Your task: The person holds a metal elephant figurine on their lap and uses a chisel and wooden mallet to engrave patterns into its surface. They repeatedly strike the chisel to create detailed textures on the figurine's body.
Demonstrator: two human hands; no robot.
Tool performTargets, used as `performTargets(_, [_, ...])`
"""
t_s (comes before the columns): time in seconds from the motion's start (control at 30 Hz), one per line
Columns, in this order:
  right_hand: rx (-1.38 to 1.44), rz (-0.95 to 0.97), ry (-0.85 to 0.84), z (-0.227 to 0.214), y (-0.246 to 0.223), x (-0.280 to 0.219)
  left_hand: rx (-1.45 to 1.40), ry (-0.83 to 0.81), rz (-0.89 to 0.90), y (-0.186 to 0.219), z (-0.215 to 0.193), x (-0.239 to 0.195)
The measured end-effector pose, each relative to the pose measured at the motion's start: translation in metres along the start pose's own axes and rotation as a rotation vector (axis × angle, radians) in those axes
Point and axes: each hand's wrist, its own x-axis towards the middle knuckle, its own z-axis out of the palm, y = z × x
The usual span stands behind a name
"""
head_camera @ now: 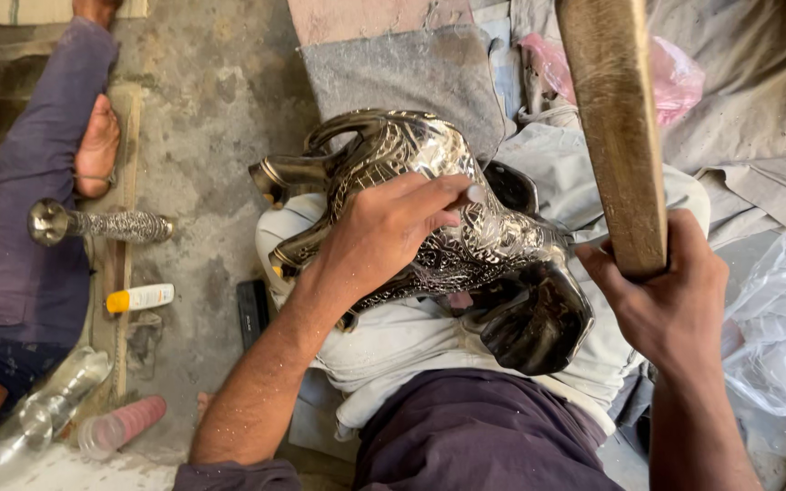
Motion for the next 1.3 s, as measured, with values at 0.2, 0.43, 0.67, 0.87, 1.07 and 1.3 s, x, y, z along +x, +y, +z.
performTargets(0.2, [-0.074, -0.02, -0.056, -0.003, -0.014, 0.007, -0.071, -0.092, -0.02, -0.005, -0.002, 0.003])
performTargets(0.43, [0.034, -0.063, -0.022, -0.002, -0.016, -0.003, 0.049, -0.154, -0.04, -0.001, -0.002, 0.001])
performTargets(0.67, [-0.075, -0.103, -0.029, -0.004, -0.016, 0.0, 0.062, -0.163, -0.04, -0.005, -0.001, 0.001])
performTargets(0.87, [-0.065, -0.081, -0.008, 0.002, -0.008, -0.001, 0.057, -0.182, -0.05, -0.006, 0.001, 0.001])
performTargets(1.07, [-0.097, -0.227, 0.075, 0.005, -0.001, -0.004, 0.102, -0.169, -0.029, -0.005, 0.003, 0.005])
performTargets(1.3, [-0.133, -0.227, 0.062, 0.006, -0.01, -0.006, 0.105, -0.162, -0.034, -0.001, 0.001, 0.008])
